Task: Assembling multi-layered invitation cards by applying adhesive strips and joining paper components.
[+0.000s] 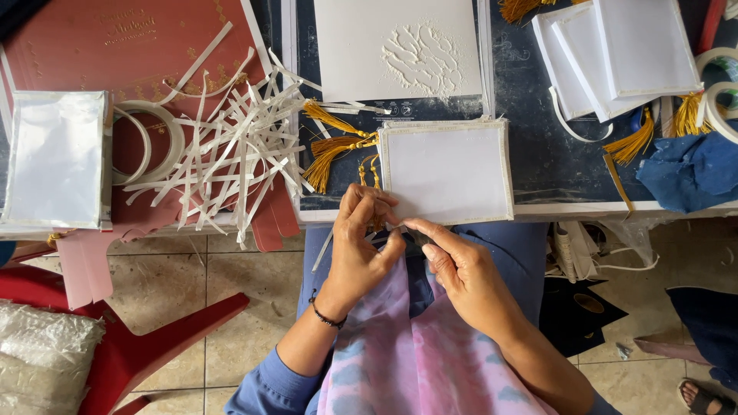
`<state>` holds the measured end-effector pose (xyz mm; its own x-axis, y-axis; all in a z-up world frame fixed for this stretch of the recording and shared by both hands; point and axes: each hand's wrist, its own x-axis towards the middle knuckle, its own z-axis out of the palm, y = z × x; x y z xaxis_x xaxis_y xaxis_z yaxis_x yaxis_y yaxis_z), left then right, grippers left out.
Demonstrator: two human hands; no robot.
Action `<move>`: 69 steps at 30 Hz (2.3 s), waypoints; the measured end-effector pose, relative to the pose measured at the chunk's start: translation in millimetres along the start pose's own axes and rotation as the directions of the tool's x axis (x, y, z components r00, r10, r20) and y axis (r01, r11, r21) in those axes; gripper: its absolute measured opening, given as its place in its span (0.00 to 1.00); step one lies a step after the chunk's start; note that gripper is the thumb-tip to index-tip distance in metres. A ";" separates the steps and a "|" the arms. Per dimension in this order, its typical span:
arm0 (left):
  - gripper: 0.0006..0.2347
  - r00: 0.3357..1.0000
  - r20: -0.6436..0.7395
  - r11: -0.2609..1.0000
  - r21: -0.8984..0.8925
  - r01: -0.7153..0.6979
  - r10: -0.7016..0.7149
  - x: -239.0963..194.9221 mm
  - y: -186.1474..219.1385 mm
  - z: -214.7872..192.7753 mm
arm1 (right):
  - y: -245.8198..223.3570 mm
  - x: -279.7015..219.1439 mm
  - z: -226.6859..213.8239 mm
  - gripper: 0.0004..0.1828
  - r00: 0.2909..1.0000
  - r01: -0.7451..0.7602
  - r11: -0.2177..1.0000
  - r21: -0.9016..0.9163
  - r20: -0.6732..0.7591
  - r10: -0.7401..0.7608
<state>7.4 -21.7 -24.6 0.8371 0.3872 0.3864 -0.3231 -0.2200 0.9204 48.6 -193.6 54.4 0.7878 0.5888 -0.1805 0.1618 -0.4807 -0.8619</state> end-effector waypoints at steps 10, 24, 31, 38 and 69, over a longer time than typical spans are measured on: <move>0.06 0.999 -0.009 0.999 -0.008 -0.032 0.032 1.5 2.1 0.4 | 2.0 -2.5 7.2 0.22 0.990 0.107 0.994 -0.032 -0.090 -0.110; 0.02 0.998 0.063 0.998 0.065 0.016 -0.020 7.3 30.2 -4.5 | 41.5 -28.0 22.1 0.30 0.961 0.073 0.778 -0.624 -0.164 -0.222; 0.02 0.994 0.094 0.997 0.068 0.044 -0.050 6.9 31.8 -6.2 | 51.5 -32.3 20.6 0.29 0.937 -0.009 0.760 -0.650 -0.271 -0.220; 0.03 0.995 0.075 0.990 0.126 0.060 -0.070 4.7 24.6 -4.5 | 62.6 -35.2 12.7 0.29 0.923 -0.080 0.745 -0.662 -0.331 -0.195; 0.16 0.789 0.603 0.900 0.401 -0.169 -0.120 60.3 64.9 58.2 | 68.9 -38.8 -33.4 0.24 0.919 -0.116 0.882 -0.457 -0.387 -0.080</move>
<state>62.6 -64.8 54.9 0.9653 -0.2076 0.1584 -0.2553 -0.6223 0.7400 49.0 -271.3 17.8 0.9407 0.3280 0.0864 0.3231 -0.7889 -0.5227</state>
